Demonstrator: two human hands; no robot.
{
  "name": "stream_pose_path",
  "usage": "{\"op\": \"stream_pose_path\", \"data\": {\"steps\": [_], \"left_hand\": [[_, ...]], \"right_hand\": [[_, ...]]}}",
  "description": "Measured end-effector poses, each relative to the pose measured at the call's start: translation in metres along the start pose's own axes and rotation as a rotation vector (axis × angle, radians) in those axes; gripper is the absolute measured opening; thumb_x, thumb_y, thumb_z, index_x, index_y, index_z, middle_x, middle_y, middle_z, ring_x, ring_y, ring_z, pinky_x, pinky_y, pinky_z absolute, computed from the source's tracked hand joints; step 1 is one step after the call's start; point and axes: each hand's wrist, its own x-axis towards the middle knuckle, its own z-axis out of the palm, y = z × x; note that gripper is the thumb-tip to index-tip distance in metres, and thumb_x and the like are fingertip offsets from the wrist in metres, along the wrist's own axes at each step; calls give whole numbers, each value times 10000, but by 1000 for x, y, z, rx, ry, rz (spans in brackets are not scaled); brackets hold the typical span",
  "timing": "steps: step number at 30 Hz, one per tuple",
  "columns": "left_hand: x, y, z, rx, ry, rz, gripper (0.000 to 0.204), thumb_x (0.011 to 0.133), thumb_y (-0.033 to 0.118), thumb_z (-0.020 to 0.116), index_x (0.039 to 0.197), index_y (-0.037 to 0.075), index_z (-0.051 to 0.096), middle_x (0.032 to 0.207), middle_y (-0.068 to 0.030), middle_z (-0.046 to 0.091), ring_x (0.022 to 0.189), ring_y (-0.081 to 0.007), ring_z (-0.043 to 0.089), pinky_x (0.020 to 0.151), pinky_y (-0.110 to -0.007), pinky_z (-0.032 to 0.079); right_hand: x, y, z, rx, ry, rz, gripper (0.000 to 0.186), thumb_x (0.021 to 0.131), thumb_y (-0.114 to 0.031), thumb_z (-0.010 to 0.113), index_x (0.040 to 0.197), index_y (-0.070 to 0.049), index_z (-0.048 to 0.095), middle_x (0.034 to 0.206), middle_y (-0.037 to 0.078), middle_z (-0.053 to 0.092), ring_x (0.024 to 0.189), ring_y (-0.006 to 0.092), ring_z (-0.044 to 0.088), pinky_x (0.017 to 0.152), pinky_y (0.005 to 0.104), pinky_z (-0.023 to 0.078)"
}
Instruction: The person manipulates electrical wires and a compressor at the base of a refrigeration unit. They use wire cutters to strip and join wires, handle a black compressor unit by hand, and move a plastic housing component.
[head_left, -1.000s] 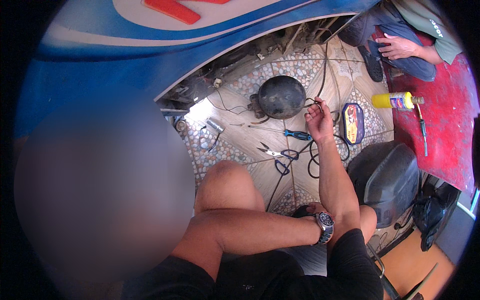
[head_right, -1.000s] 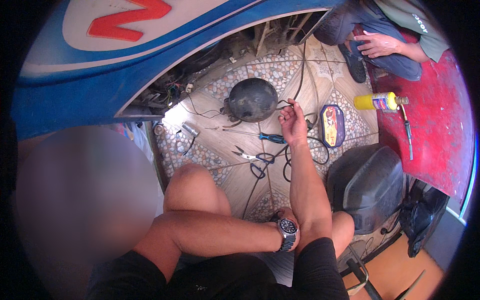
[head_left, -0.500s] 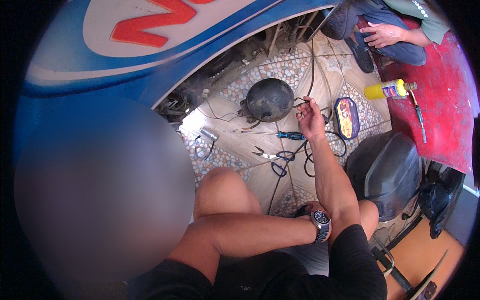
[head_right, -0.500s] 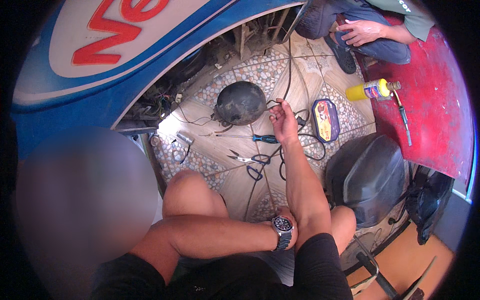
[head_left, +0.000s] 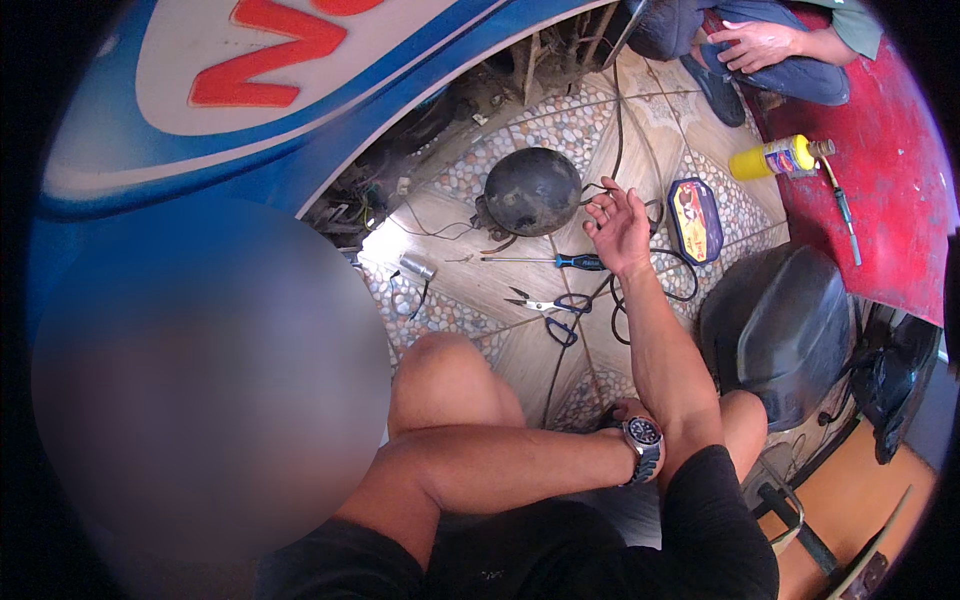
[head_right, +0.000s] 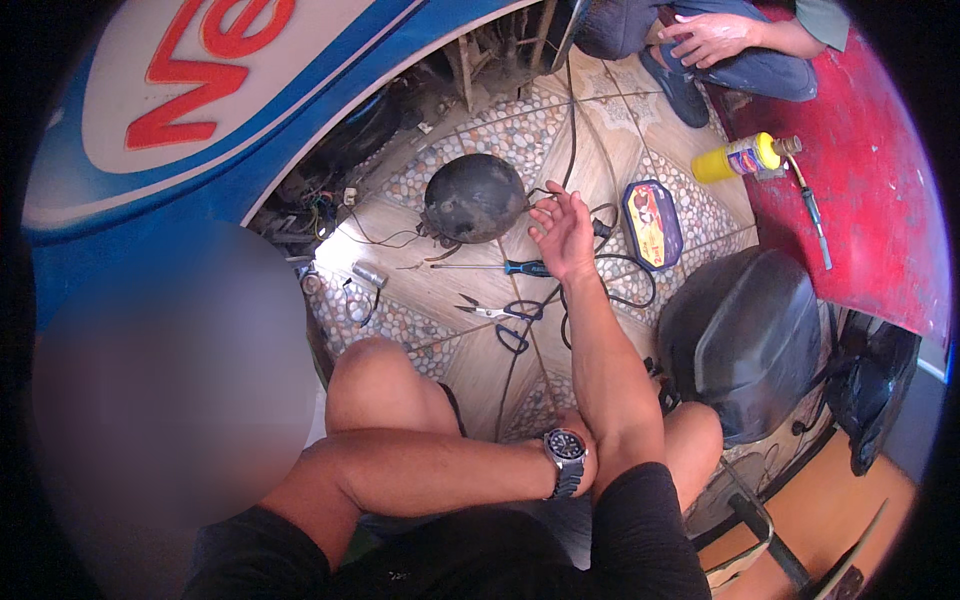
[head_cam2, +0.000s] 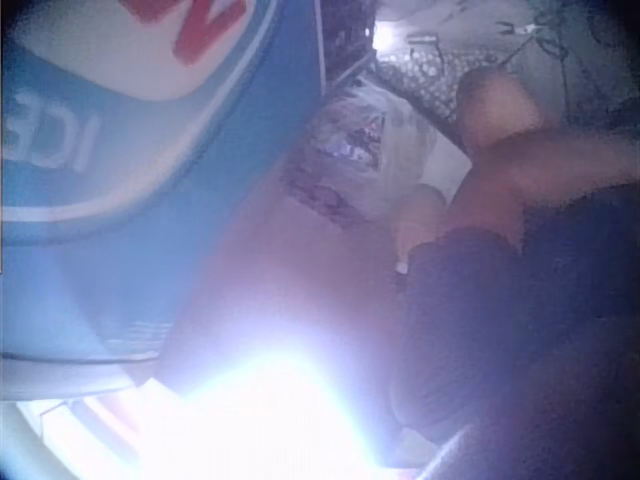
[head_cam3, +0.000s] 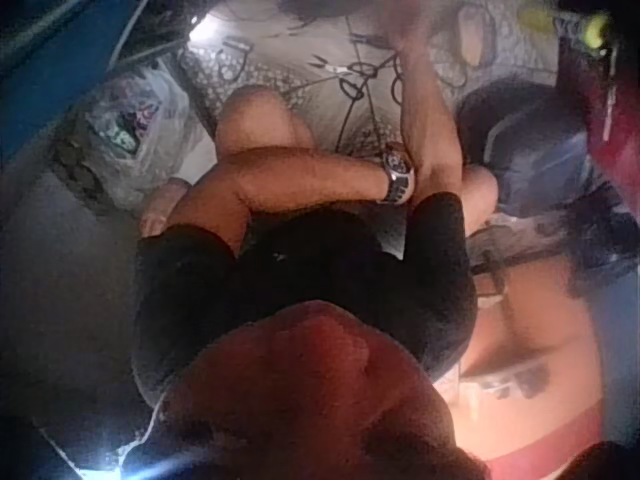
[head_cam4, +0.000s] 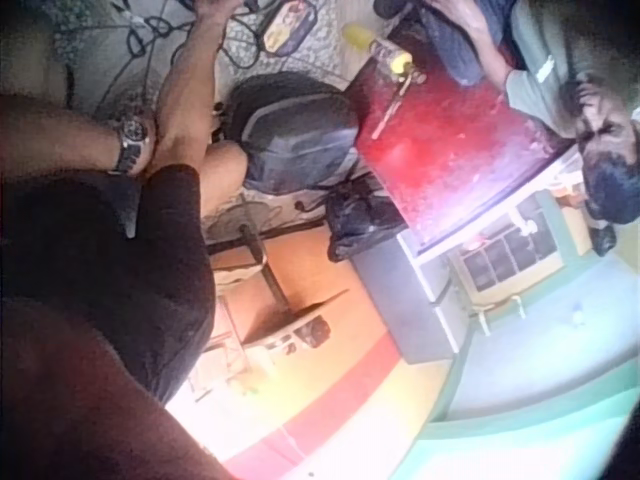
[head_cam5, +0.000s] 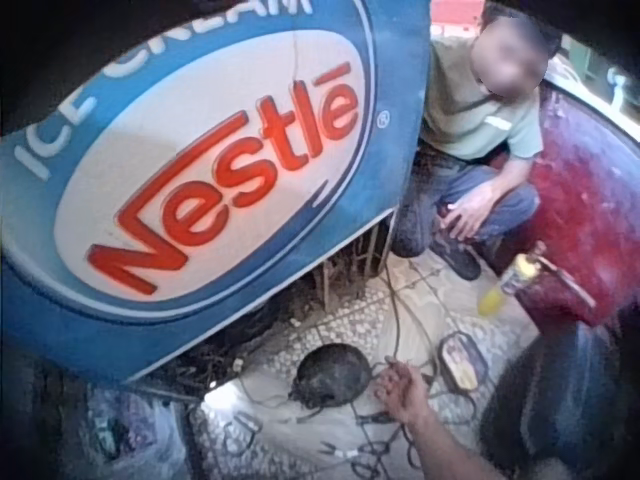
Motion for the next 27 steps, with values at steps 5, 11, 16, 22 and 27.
{"op": "stream_pose_path", "data": {"steps": [5, 11, 16, 22, 27], "left_hand": [[-4, -1, 1, 14, 55, 23, 507, 888, 303, 584, 1369, 144, 606, 1437, -83, 565, 1307, -287, 538, 1033, -577, 396], [-16, -2, 4, 60, 91, 72, 504, 906, 304, 573, 1387, 157, 588, 1394, -107, 591, 1244, -352, 556, 966, -611, 393], [-12, -2, 7, 56, 115, 56, 533, 915, 310, 570, 1425, 154, 548, 1432, -112, 559, 1283, -353, 530, 990, -618, 377], [-22, -1, -4, 64, 112, 6, 537, 918, 301, 570, 1438, 169, 536, 1448, -79, 550, 1308, -327, 511, 979, -617, 390], [-19, -5, -8, 38, 88, 78, 528, 926, 299, 562, 1436, 165, 537, 1440, -87, 556, 1286, -354, 528, 969, -623, 399]], "right_hand": [[8, 5, -13, -102, 91, -68, 405, 976, -425, 569, 1262, -140, 575, 939, -5, 632, 933, 163, 589, 787, 344, 432], [13, 11, -11, -100, 111, -103, 338, 989, -384, 568, 1206, -128, 602, 930, -5, 649, 928, 149, 602, 806, 325, 429], [12, 11, -9, -97, 125, -105, 332, 985, -382, 570, 1193, -126, 604, 922, -7, 645, 924, 146, 597, 807, 326, 422], [12, 11, -8, -125, 115, -105, 347, 977, -395, 577, 1199, -129, 601, 920, -10, 616, 932, 150, 576, 794, 327, 417], [12, 10, -11, -151, 112, -104, 384, 978, -426, 573, 1227, -134, 590, 931, -10, 610, 944, 148, 568, 796, 329, 411]]}}
